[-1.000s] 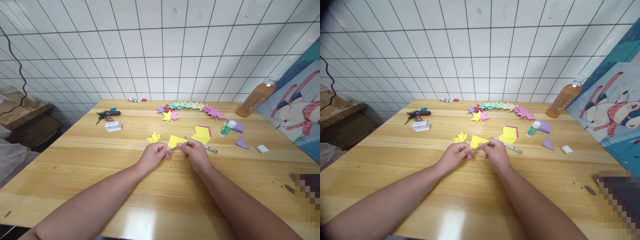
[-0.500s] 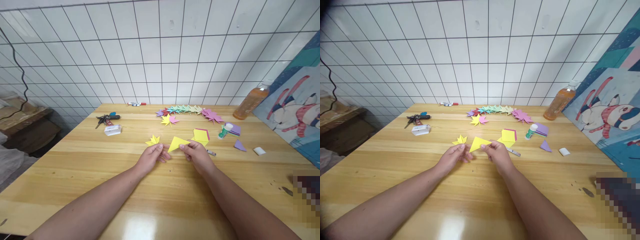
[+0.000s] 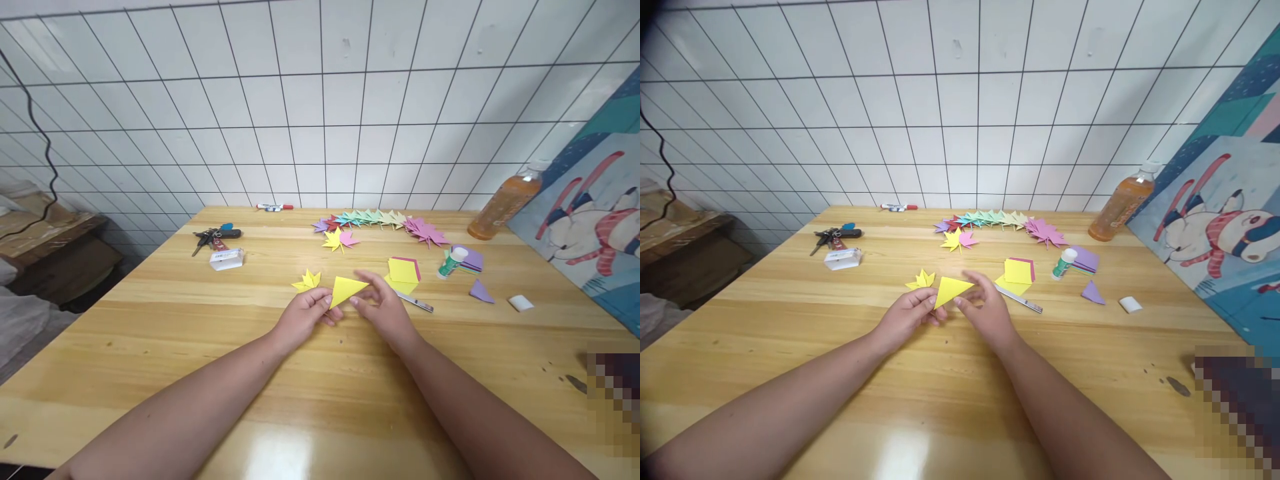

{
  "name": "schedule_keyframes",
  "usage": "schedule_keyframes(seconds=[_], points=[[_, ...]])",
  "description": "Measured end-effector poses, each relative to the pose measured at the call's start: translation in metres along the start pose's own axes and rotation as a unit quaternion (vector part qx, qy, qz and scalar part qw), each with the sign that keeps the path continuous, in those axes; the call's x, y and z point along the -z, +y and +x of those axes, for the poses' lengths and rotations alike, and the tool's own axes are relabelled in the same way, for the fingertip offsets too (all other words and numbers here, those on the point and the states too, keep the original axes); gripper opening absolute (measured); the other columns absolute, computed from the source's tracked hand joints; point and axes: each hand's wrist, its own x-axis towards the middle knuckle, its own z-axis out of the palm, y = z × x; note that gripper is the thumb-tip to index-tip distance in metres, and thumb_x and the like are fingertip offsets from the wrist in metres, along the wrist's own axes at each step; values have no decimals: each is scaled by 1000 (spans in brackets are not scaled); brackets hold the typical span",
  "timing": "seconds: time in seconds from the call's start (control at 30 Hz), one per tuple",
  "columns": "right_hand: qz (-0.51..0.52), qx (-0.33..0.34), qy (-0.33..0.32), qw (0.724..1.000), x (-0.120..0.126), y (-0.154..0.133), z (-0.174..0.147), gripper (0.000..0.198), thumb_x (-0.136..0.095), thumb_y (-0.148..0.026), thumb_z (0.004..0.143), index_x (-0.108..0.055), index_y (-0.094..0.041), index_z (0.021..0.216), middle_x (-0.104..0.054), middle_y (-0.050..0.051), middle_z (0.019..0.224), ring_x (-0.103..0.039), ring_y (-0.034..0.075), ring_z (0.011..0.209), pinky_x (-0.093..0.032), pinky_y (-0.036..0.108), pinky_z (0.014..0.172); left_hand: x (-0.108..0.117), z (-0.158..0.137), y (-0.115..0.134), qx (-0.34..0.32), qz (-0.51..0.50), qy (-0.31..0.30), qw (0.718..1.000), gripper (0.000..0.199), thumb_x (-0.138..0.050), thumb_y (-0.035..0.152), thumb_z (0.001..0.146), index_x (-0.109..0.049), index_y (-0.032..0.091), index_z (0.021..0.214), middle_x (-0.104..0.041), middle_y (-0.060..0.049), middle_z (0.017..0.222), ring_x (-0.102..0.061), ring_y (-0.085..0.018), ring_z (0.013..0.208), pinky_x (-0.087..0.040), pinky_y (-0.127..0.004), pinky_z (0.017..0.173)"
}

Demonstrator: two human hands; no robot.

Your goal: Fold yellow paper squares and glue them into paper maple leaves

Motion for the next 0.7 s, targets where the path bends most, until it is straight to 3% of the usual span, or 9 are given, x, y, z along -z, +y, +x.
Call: schedule_keyframes(seconds=[0.1, 0.23, 0.33, 0.4, 0.5, 0.7], points=[[-101, 126, 29, 987, 1, -4, -2, 54, -65, -24, 69, -51, -31, 120, -37, 6, 136, -43, 23, 117, -48, 37, 85, -2, 0, -1, -13, 24, 11, 1000, 33, -63, 40, 75, -62, 13, 96, -65, -4, 71, -60, -13, 67, -47, -24, 62], [-192, 221, 14, 956, 4, -5, -3, 32, -63, -18, 70, -65, -27, 100, -35, 7, 138, -34, 25, 126, -31, 44, 103, -2, 2, -3, -19, 13, 23, 999, 35, -68, 38, 70, -61, 14, 95, -66, -4, 73, -61, -14, 69, -46, -25, 62], [-183, 228, 11, 956, 5, -3, -3, 18, -59, -11, 70, -67, -22, 82, -32, 6, 140, -30, 26, 129, -34, 44, 102, -2, 2, -4, -19, 2, 41, 999, 34, -69, 36, 70, -61, 15, 95, -65, -2, 74, -60, -13, 69, -46, -23, 61], [-174, 215, 1, 961, 6, -1, -3, 20, -55, -7, 68, -67, -21, 75, -29, 5, 142, -29, 26, 130, -35, 44, 101, -2, 2, -3, -20, 0, 49, 999, 35, -69, 34, 69, -61, 15, 97, -64, -2, 75, -59, -12, 68, -46, -22, 60], [-156, 199, -29, 967, 7, 3, -2, 30, -47, 0, 67, -67, -22, 73, -28, 2, 143, -34, 24, 128, -37, 43, 99, -3, 1, 0, -15, 3, 48, 999, 36, -71, 32, 67, -62, 15, 97, -65, -3, 79, -59, -13, 69, -45, -22, 58], [-150, 210, -64, 964, 6, 8, -1, 42, -41, 4, 65, -69, -25, 79, -26, -3, 145, -40, 21, 125, -40, 40, 97, -3, 1, 5, 3, 61, 4, 998, 24, -69, 36, 68, -63, 13, 72, -63, -2, 65, -57, -11, 57, -41, -21, 51]])
